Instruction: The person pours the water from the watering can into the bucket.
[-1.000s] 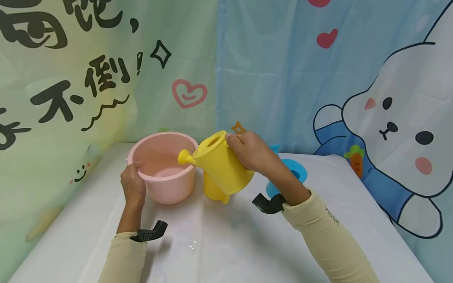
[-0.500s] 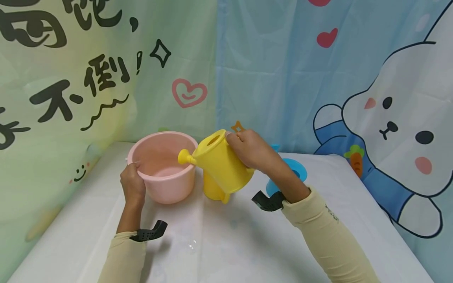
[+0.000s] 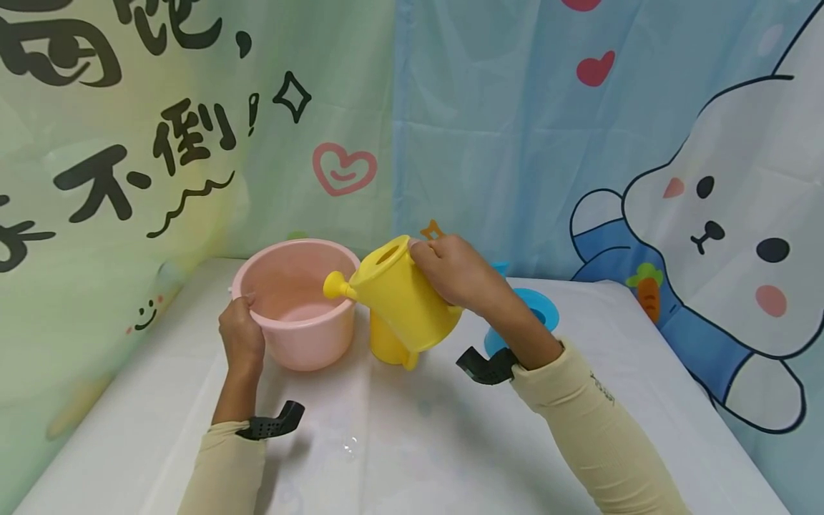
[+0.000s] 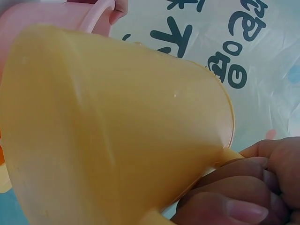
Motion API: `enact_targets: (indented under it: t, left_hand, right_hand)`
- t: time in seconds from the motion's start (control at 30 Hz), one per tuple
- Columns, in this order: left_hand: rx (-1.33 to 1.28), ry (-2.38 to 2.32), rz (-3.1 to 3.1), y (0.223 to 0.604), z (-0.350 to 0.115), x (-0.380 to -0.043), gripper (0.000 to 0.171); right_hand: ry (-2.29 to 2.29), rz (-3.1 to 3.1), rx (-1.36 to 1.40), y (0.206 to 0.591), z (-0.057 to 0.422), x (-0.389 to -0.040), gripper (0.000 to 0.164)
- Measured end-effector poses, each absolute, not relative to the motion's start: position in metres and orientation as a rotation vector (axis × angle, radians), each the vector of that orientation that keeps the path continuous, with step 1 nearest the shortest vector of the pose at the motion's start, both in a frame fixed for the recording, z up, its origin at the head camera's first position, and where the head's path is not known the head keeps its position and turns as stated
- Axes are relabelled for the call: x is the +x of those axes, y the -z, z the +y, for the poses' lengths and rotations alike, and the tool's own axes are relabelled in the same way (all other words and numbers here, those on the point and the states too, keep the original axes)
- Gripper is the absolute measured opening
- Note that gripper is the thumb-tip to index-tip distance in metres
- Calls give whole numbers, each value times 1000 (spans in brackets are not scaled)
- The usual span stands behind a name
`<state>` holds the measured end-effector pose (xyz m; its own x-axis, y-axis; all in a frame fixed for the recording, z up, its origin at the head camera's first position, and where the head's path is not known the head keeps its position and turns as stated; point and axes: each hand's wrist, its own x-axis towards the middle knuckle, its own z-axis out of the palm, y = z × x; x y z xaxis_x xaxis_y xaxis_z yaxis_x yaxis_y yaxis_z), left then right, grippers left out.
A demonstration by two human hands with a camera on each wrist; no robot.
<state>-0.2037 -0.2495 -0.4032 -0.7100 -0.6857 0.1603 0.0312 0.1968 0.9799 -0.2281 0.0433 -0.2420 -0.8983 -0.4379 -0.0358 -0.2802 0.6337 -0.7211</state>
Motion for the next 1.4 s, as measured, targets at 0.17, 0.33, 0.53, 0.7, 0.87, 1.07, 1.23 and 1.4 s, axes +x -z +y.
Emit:
enact_targets:
  t: [0.17, 0.33, 0.53, 0.7, 0.87, 1.07, 1.23, 1.4]
  left_hand:
    - [611, 1575, -1894, 403, -250, -203, 55]
    - [616, 1587, -1888, 402, -249, -204, 56]
    - [621, 1580, -1877, 403, -249, -204, 55]
    - [618, 1576, -1872, 404, -250, -203, 54]
    - [614, 1571, -1881, 404, -249, -204, 55]
    - [609, 1572, -1888, 404, -250, -205, 55]
    - [606, 1566, -1907, 404, -249, -206, 56]
    - [613, 1563, -1897, 403, -248, -204, 55]
  right_hand:
    - [1096, 2659, -595, 241, 42, -228, 49]
    - [1091, 2658, -589, 241, 42, -228, 49]
    - [1089, 2652, -589, 240, 42, -226, 50]
    - [1049, 2673, -635, 239, 41, -226, 51]
    - [1068, 2648, -655, 238, 41, -225, 50]
    - [1051, 2646, -686, 237, 41, -225, 50]
    - [1045, 2641, -695, 235, 42, -225, 50]
    - [1027, 2646, -680, 234, 41, -226, 49]
